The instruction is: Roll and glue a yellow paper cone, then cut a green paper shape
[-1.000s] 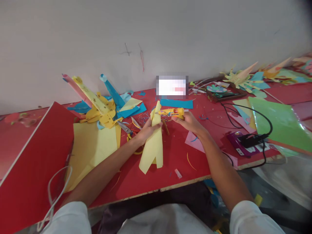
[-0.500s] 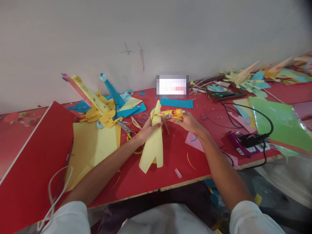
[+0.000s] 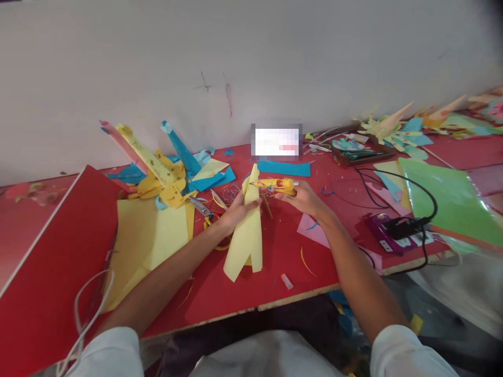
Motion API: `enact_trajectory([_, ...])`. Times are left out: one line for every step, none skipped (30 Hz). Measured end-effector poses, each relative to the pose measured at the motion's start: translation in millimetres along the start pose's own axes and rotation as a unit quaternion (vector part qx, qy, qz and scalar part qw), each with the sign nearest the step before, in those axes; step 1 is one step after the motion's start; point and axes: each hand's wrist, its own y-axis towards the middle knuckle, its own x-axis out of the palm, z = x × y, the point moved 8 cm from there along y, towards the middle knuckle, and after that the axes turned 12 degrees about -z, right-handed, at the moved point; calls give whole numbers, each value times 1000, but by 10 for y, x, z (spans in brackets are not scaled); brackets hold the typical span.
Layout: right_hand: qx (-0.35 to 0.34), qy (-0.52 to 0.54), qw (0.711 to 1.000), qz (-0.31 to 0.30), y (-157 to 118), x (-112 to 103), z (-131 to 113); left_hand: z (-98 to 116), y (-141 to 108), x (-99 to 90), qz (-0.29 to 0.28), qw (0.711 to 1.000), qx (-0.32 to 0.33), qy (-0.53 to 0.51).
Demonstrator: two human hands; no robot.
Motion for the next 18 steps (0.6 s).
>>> enact_trajectory([0,3,1000,-6,8,16,6,-2,6,-2,-1,1000,2,0])
enact_trajectory([1,2,1000,-9,16,27,11,-3,10,-4,-1,1000,3,1])
enact_trajectory([2,-3,1000,-10,24,33,16,-3,13,-6,-1,1000,3,3])
enact_trajectory([3,-11,1000,-10,30,36,18,-2,15,-9,1,1000,3,5])
enact_trajectory([2,-19,1000,-9,35,36,17,-1,15,-11,3,1000,3,7])
enact_trajectory([1,-26,1000,-10,38,37,12,0,16,-9,4,1000,3,7])
enact_trajectory([0,-30,999,-13,40,40,7,1,16,-8,5,1000,4,5])
enact_trajectory([-1,-33,999,-14,39,42,2,1,15,-7,5,1000,4,3])
enact_trajectory([0,-36,999,-15,36,41,-1,0,15,-4,4,1000,5,0])
enact_trajectory([2,-39,999,-14,33,39,-3,-1,15,-1,3,1000,4,-2])
enact_trajectory([5,-40,999,-16,30,39,-4,-2,14,1,3,1000,4,-3])
enact_trajectory([5,-39,999,-19,29,44,-6,-2,13,4,3,1000,4,-3])
enact_trajectory([4,-36,999,-23,30,50,-10,-1,12,6,2,1000,4,-2])
enact_trajectory([2,-33,999,-28,31,58,-15,1,12,7,2,1000,4,-1])
enact_trajectory([-2,-29,999,-32,34,65,-20,3,12,6,2,1000,5,1])
enact_trajectory([-4,-28,999,-34,36,68,-25,4,13,3,4,1000,5,3])
enact_trajectory([-5,-30,999,-32,38,65,-28,2,16,-2,4,1000,5,5])
enact_trajectory([-4,-34,999,-27,39,57,-28,-1,20,-7,4,1000,4,7])
